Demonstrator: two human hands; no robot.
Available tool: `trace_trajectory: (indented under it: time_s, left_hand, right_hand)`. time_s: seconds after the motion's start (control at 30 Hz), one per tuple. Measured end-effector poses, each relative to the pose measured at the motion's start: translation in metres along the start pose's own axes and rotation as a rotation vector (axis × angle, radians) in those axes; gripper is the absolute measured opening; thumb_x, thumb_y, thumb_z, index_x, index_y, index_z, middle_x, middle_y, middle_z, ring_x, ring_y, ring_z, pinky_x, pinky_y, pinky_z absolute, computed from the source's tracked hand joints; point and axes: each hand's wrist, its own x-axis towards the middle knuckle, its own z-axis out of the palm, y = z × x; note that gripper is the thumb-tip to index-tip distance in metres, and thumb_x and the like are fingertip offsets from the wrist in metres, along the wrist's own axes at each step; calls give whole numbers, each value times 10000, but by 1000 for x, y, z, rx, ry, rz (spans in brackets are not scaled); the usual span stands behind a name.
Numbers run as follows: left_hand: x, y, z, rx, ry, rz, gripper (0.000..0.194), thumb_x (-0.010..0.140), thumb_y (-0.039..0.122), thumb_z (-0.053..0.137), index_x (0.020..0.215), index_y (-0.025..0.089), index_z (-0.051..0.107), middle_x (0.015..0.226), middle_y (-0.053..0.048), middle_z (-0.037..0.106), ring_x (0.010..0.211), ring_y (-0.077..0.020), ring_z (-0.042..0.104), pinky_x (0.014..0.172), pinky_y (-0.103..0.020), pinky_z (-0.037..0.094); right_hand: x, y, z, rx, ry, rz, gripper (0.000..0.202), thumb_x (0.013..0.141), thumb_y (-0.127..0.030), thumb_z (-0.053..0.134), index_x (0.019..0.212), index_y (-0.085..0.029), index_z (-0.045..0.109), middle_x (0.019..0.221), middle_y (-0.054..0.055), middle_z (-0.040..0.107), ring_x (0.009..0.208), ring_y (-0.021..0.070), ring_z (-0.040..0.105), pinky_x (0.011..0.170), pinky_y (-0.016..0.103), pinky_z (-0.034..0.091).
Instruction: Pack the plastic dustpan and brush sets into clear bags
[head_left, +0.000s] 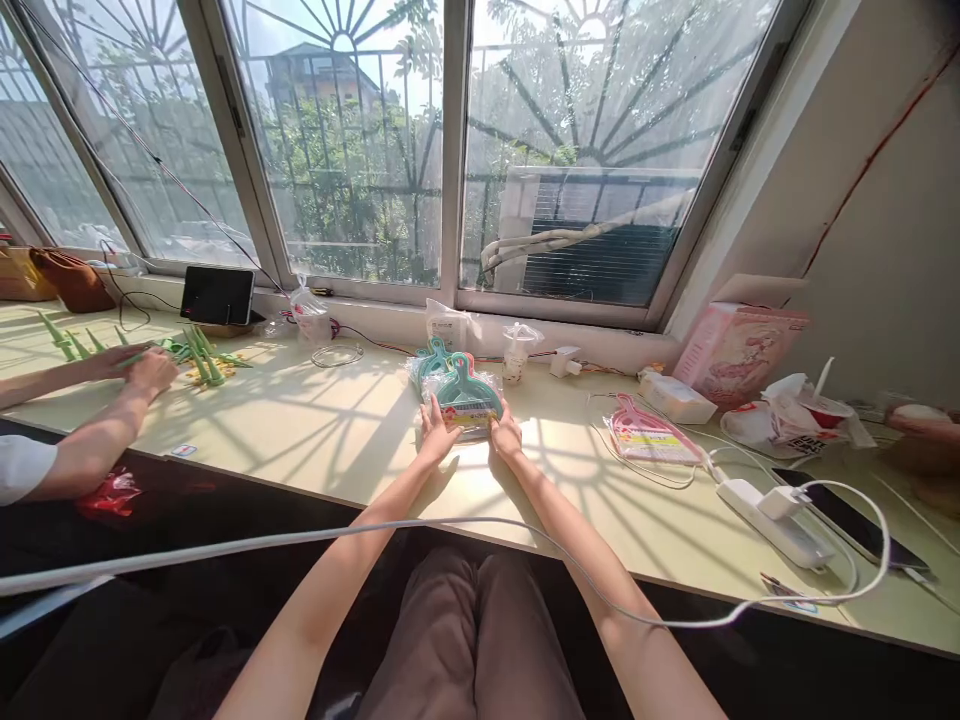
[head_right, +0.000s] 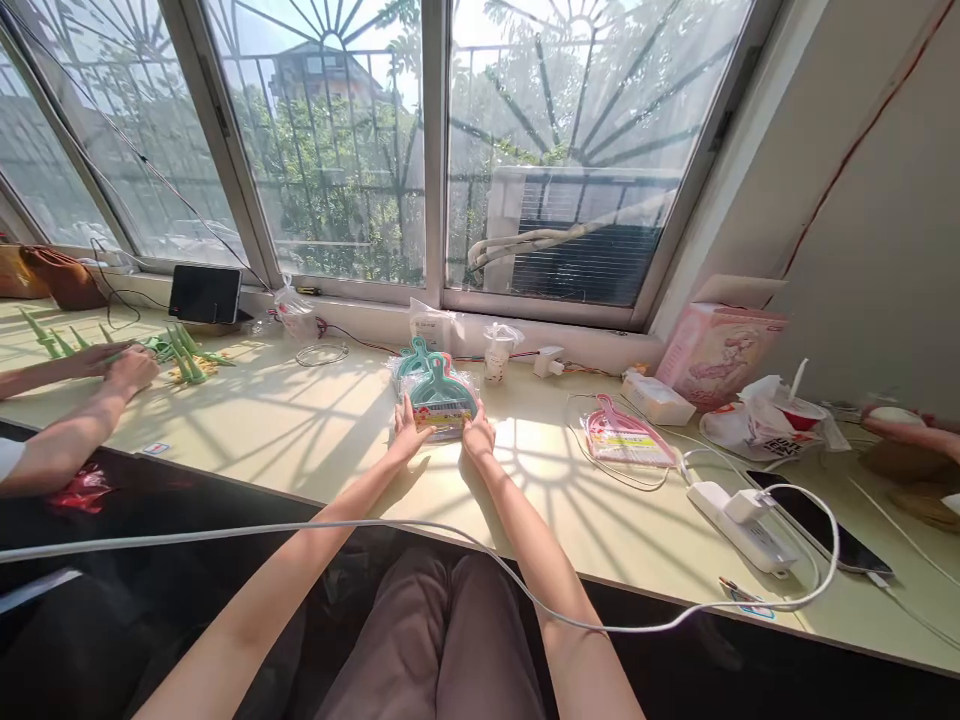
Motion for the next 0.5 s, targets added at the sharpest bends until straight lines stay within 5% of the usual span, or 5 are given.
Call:
trace_trajectory:
  time_s: [0.3, 0.5]
  left_hand:
    - [61, -12, -2, 86, 14, 35, 1127, 849, 192, 602, 1787, 217, -22, 1847, -157, 176, 1725, -305, 128, 1360, -484, 281]
    - [99, -11, 7, 130, 40, 129, 1132, 840, 163, 607, 1779, 138, -24, 1842, -196, 169, 1725, -273, 132, 1371, -422, 245]
  right_hand:
    - [46, -15, 18, -37, -49, 111, 622, 1050, -227, 415, 1670, -255, 376, 1654, 137, 541, 1514, 292, 510, 1305, 505, 287]
    - [87, -11, 25, 20, 17, 82, 601, 1034, -216, 463, 1633, -266, 464, 1550, 113, 647, 1410, 269, 609, 1270, 470, 343]
